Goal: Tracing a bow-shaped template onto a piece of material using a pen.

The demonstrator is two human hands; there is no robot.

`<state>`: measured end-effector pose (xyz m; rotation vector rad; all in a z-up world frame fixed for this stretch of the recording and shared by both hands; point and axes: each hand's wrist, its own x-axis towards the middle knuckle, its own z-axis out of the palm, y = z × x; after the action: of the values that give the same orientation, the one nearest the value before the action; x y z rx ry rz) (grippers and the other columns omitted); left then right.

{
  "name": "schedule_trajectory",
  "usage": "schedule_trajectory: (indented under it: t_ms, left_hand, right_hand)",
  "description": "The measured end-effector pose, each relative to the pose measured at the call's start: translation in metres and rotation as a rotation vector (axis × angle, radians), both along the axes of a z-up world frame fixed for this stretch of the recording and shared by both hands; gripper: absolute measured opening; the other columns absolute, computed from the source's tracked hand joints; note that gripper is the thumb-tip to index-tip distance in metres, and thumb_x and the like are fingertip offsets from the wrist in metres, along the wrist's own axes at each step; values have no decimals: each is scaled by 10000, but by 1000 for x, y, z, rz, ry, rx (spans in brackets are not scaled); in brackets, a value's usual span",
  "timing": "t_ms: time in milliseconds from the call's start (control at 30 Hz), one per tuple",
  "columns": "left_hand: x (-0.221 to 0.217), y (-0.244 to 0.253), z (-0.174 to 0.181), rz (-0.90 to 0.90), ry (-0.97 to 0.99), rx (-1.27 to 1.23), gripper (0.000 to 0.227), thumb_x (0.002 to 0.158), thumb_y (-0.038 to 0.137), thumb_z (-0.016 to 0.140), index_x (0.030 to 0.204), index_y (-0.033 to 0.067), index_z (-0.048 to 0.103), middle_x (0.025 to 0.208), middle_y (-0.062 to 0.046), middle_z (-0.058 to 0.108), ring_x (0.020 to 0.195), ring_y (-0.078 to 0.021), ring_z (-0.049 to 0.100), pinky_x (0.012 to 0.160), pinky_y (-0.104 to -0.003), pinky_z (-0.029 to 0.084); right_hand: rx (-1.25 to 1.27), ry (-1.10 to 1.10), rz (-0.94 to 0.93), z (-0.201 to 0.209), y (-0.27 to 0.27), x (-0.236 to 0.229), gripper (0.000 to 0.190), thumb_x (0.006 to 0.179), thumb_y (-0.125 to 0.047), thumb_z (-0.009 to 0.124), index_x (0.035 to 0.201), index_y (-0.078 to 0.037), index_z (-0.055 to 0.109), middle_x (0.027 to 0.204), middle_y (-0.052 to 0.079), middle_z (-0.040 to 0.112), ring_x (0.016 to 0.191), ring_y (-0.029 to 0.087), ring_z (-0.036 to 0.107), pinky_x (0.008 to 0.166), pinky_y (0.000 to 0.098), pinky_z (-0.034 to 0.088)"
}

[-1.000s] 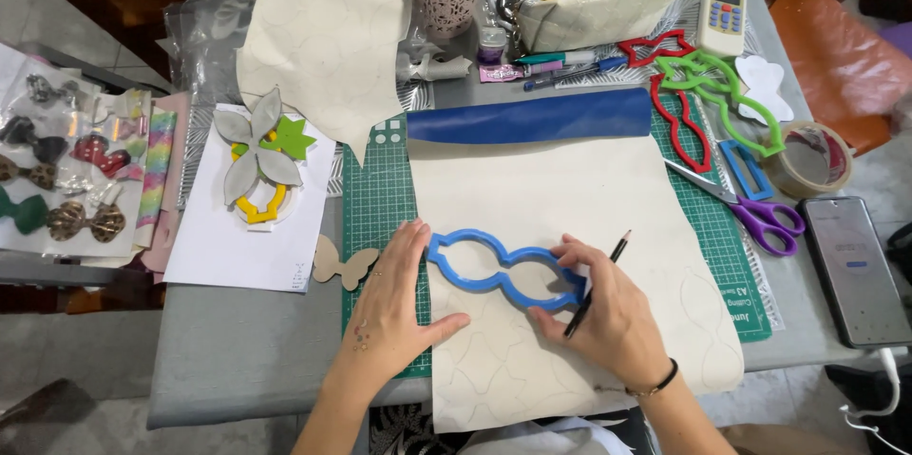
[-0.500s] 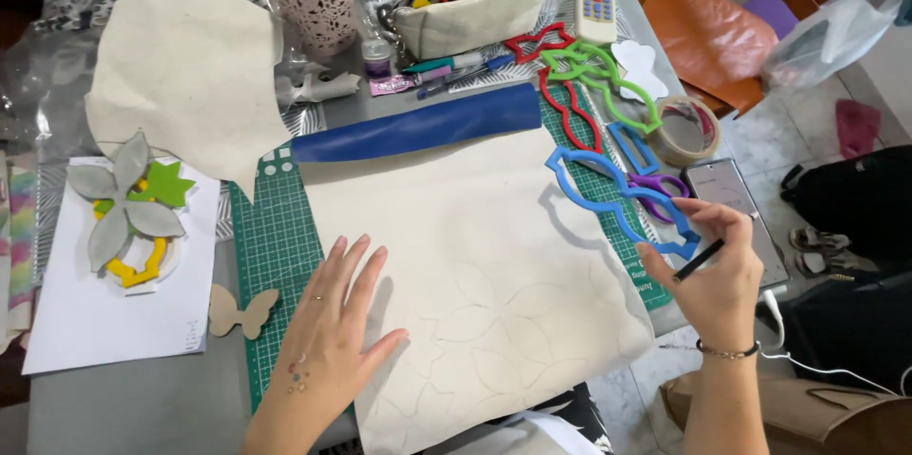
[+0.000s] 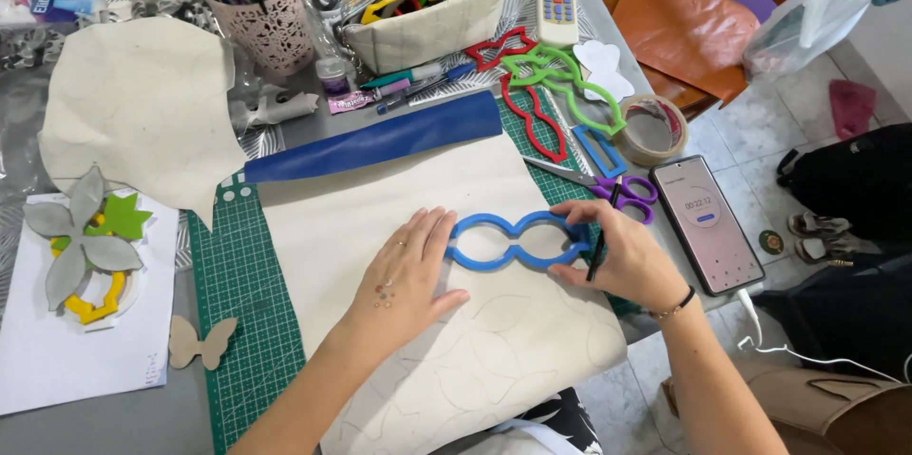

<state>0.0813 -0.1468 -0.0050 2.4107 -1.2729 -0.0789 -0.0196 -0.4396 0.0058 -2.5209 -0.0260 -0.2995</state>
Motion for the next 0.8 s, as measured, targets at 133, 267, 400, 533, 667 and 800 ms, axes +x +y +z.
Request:
schedule_trajectory:
  t_ms: [133, 267, 400, 533, 667, 800]
  left_hand:
    - [14, -17, -3, 48, -43, 5, 926, 848, 445, 774, 1541, 20, 331, 1461, -234, 447, 1404, -402, 441, 1186, -470, 342]
    - [34, -35, -16, 31, -44, -76, 895, 834, 402, 797, 1517, 20, 361, 1456, -186, 481, 1366, -347, 475, 1153, -444, 380]
    - [54, -58, -23, -64, 6, -185, 855, 812, 373, 836, 1466, 8, 424, 1470, -173, 501, 1359, -328, 472, 1141, -437, 380]
    - [72, -74, -26, -78, -4, -206, 815, 824, 341, 828, 1460, 12, 440, 1436, -155, 530, 1330, -312, 502, 1122, -425, 398]
    - [82, -80, -18, -112, 53, -215, 776, 852, 289, 797, 1476, 28, 416, 1470, -157, 500, 1364, -319, 475, 1145, -432, 373]
    - [85, -81, -4, -149, 159, -182, 768, 870, 295, 750, 1503, 65, 380, 1518, -144, 448, 1421, -307, 407, 1175, -438, 324]
  right_hand:
    - [-62, 25, -125, -5, 19, -12, 639, 645, -345, 923, 1110, -180, 518, 1224, -10, 749, 982, 316, 740, 871, 479, 586]
    - [-84, 11, -396, -11, 45, -28, 666, 677, -499, 882, 1153, -178, 543, 1119, -42, 709, 918, 232, 724, 744, 406, 571]
    - [-56, 46, -491, -17, 62, -35, 732, 689, -582, 872, 1202, -140, 593, 988, 3, 687, 862, 163, 699, 677, 352, 550]
    - [48, 79, -447, -10, 56, -44, 765, 704, -509, 871, 1306, -139, 578, 1120, 12, 699, 998, 146, 708, 798, 340, 614]
    - [-29, 126, -491, -19, 46, -56, 603, 735, -492, 858, 1215, -219, 617, 1073, -47, 731, 965, 153, 715, 808, 385, 546]
    - [-149, -66, -461, -23, 49, -57, 348, 836, -389, 820, 1087, -212, 656, 967, -78, 734, 863, 92, 707, 692, 309, 525]
